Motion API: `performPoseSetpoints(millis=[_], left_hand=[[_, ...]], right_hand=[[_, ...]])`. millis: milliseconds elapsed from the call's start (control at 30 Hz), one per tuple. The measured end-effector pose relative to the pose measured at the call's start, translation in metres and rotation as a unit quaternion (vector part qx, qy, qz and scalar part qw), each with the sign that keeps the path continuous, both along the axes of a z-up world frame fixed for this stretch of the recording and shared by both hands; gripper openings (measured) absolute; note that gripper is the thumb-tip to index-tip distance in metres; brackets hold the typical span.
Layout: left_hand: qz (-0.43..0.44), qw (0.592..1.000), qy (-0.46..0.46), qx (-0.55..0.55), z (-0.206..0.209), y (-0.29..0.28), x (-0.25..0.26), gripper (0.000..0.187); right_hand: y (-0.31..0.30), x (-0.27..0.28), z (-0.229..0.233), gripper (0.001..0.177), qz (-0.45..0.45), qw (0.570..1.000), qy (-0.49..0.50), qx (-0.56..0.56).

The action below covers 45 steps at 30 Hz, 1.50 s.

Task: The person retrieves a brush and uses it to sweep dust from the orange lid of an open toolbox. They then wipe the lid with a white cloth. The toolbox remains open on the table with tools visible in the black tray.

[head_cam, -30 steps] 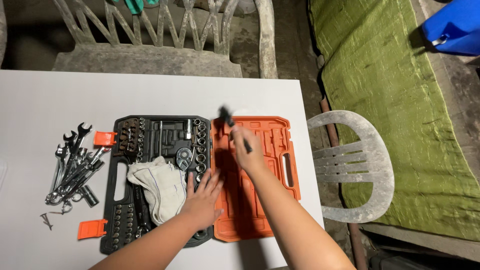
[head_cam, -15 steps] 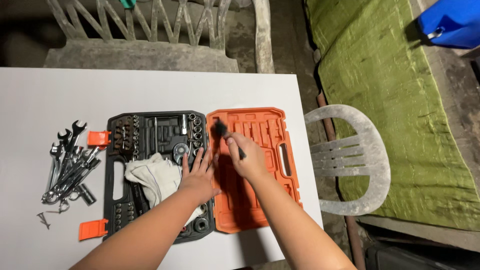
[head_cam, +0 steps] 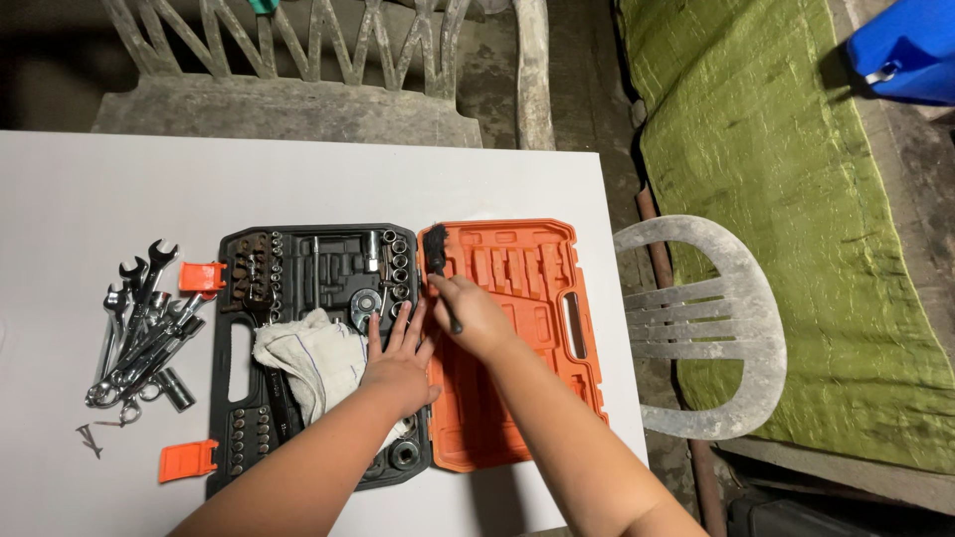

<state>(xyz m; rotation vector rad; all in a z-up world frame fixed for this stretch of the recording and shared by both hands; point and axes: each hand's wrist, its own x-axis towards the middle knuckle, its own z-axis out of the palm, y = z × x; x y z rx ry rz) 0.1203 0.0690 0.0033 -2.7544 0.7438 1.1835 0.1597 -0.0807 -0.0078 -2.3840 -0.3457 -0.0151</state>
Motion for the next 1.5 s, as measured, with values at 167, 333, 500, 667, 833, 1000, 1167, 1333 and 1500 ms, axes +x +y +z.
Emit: performPoseSetpoints(millis=[167,333,500,667,833,1000,1167,1333,1500], left_hand=[[0.013,1.000,0.013,-0.005,0.000,0.002,0.003,0.093],[0.002,1.000,0.015,-0.003,-0.002,0.006,-0.003,0.099],[-0.009,1.000,0.012,-0.018,-0.002,0.017,0.003,0.098],[-0.001,1.000,0.024,-0.017,-0.002,0.014,0.003,0.090],[-0.007,1.000,0.024,-0.006,-0.001,0.013,0.003,0.085],[-0.011,1.000,0.016,-0.010,-0.002,0.014,0.000,0.094],[-0.001,1.000,0.024,-0.006,0.000,0.013,0.004,0.107],[-0.009,0.999,0.038,0.006,0.003,0.012,0.003,0.096],[-0.013,0.999,0.038,-0.001,0.003,0.016,0.007,0.093]], right_hand=[[-0.029,0.015,0.012,0.040,-0.044,0.991,-0.121,0.030],[-0.034,-0.011,0.008,0.030,0.002,1.000,-0.008,0.021],[-0.016,-0.005,-0.005,0.038,-0.025,0.998,-0.062,0.010],[-0.024,-0.015,-0.002,0.047,-0.018,0.989,-0.146,-0.026],[-0.010,-0.019,-0.011,0.046,0.015,0.992,-0.098,-0.083],[-0.008,-0.006,-0.014,0.042,-0.029,0.988,-0.148,0.008],[-0.028,-0.013,0.005,0.032,-0.158,0.980,-0.063,0.102],[-0.013,-0.026,0.001,0.032,-0.200,0.941,0.026,0.272],[0.010,0.000,-0.009,0.028,-0.255,0.953,0.103,0.124]])
